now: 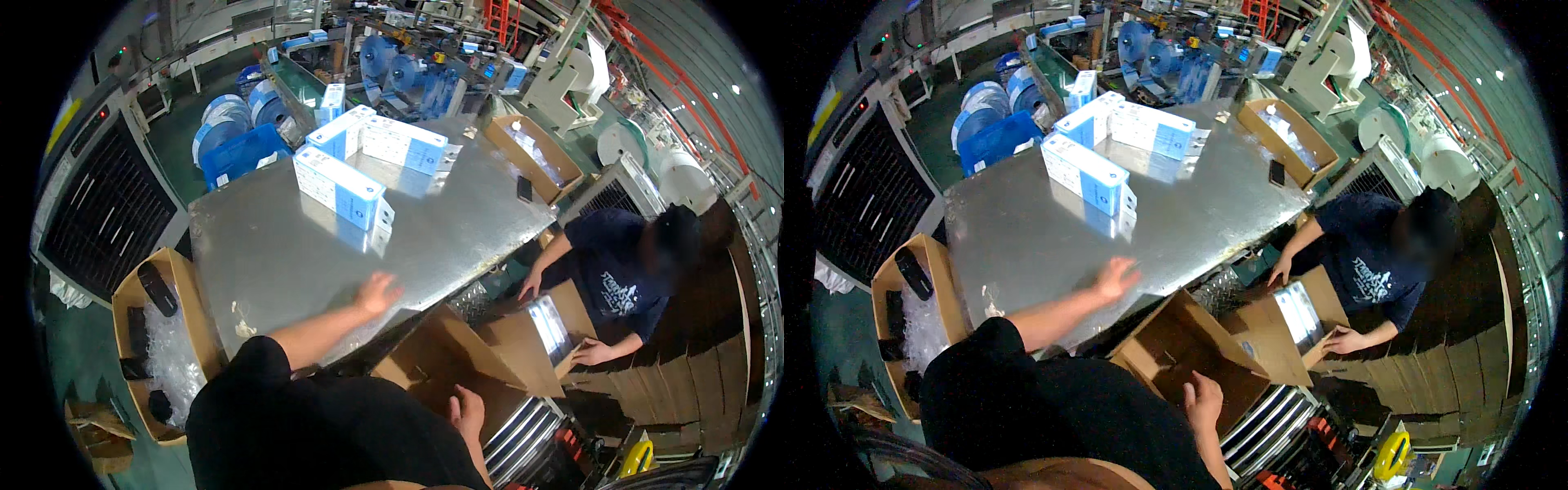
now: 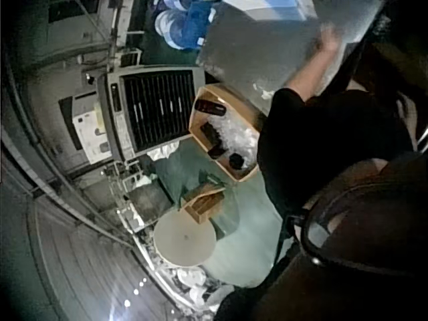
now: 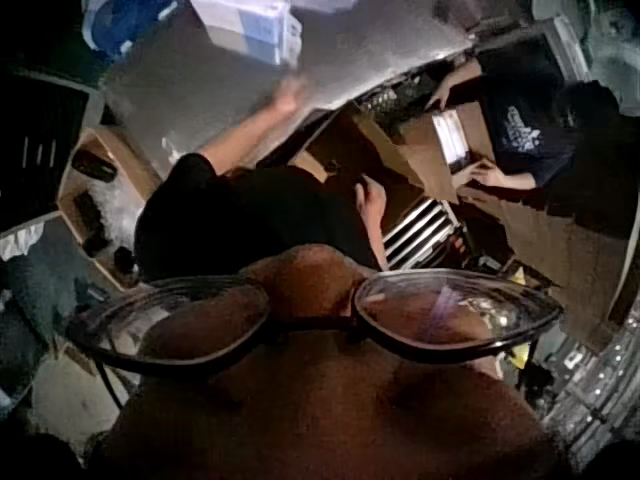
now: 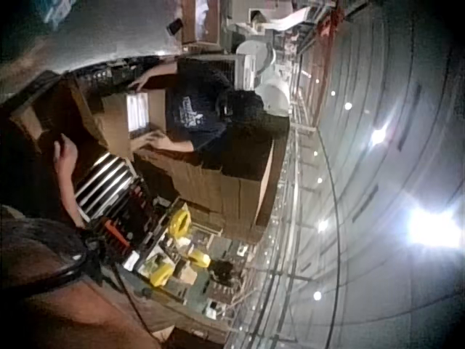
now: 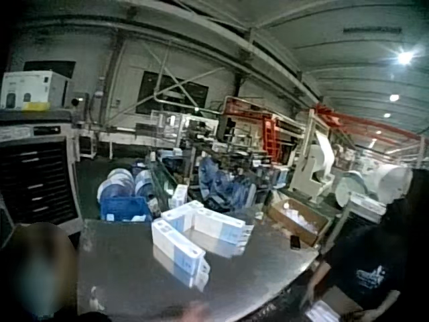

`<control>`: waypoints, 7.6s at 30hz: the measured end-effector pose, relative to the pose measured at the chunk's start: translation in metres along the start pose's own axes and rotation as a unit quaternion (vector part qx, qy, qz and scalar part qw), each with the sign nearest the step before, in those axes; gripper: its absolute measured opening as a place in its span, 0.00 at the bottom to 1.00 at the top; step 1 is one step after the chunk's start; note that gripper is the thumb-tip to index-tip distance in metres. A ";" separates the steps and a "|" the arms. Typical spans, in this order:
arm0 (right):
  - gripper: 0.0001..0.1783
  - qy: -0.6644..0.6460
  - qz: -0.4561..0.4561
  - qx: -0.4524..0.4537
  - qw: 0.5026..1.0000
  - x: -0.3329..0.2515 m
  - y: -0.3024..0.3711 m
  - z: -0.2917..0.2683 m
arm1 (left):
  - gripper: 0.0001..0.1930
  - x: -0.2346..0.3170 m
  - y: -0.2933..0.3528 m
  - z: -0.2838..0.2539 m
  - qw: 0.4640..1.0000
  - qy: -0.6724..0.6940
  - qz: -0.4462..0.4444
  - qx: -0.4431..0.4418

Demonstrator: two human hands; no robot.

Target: The person picks up cardboard boxes from a conveyor, opens them, and places stacks of blue and white paper product boxes into them.

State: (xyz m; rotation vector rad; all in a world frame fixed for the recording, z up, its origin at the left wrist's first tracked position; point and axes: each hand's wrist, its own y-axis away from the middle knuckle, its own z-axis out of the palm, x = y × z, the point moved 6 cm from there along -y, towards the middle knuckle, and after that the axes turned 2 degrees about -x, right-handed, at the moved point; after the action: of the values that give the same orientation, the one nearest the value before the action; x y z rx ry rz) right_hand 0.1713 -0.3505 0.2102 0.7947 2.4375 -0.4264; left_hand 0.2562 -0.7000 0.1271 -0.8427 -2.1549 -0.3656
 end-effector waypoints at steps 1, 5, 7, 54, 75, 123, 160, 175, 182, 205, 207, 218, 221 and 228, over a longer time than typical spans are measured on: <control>0.16 -0.041 -0.001 0.015 0.999 -0.004 -0.013 0.006 | 0.29 -0.004 -0.040 -0.036 0.998 -0.023 0.039 0.042; 0.13 -0.104 -0.022 0.005 0.994 -0.038 -0.065 0.042 | 0.26 -0.043 -0.178 -0.171 0.974 -0.160 -0.104 0.119; 0.13 -0.097 0.016 -0.056 0.994 -0.065 -0.082 0.059 | 0.27 -0.059 -0.216 -0.207 0.958 -0.190 -0.182 0.114; 0.52 -0.458 0.287 -0.523 0.659 -0.113 -0.161 0.240 | 0.33 -0.171 0.054 -0.192 0.826 0.286 -0.399 -0.277; 0.33 -0.095 -0.020 -0.160 0.982 -0.116 -0.100 -0.194 | 0.33 0.135 0.106 -0.075 0.889 0.264 0.282 -0.247; 0.14 -0.171 0.352 0.095 0.915 0.074 -0.022 0.050 | 0.54 0.041 -0.445 -0.093 0.961 -0.250 0.112 -0.038; 0.51 -0.464 0.312 -0.483 0.674 -0.060 -0.176 0.223 | 0.43 -0.159 0.025 -0.135 0.790 0.309 -0.342 -0.404; 0.34 -0.199 -0.086 -0.114 0.969 -0.081 -0.147 -0.122 | 0.32 0.104 0.044 -0.100 0.881 0.334 0.238 -0.236; 0.53 -0.281 -0.004 -0.309 0.908 0.028 -0.060 -0.205 | 0.30 0.108 0.177 0.066 0.791 0.346 0.047 -0.502; 0.25 0.124 -0.002 -0.238 0.963 0.031 0.010 0.095 | 0.19 -0.423 0.427 -0.238 0.788 -0.273 -0.525 0.173; 0.20 0.098 0.022 -0.239 0.966 0.015 0.016 0.103 | 0.14 -0.415 0.413 -0.192 0.834 -0.269 -0.473 -0.089; 0.19 0.049 -0.100 -0.168 0.979 -0.013 0.038 0.073 | 0.17 -0.316 0.476 -0.322 0.817 0.213 -0.451 0.291; 0.20 0.051 -0.247 0.021 0.967 -0.072 0.032 0.060 | 0.19 -0.244 0.422 -0.325 0.844 0.364 -0.248 0.307; 0.24 -0.080 -0.429 0.059 0.898 -0.229 0.008 0.070 | 0.16 -0.048 0.240 -0.165 0.840 0.524 -0.118 -0.080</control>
State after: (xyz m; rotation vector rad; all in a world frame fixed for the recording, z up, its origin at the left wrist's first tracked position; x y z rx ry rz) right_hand 0.3598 -0.4782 0.2845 -0.3299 2.4982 -0.9201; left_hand 0.5339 -0.6268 0.1958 -0.2946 -1.1801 -0.9002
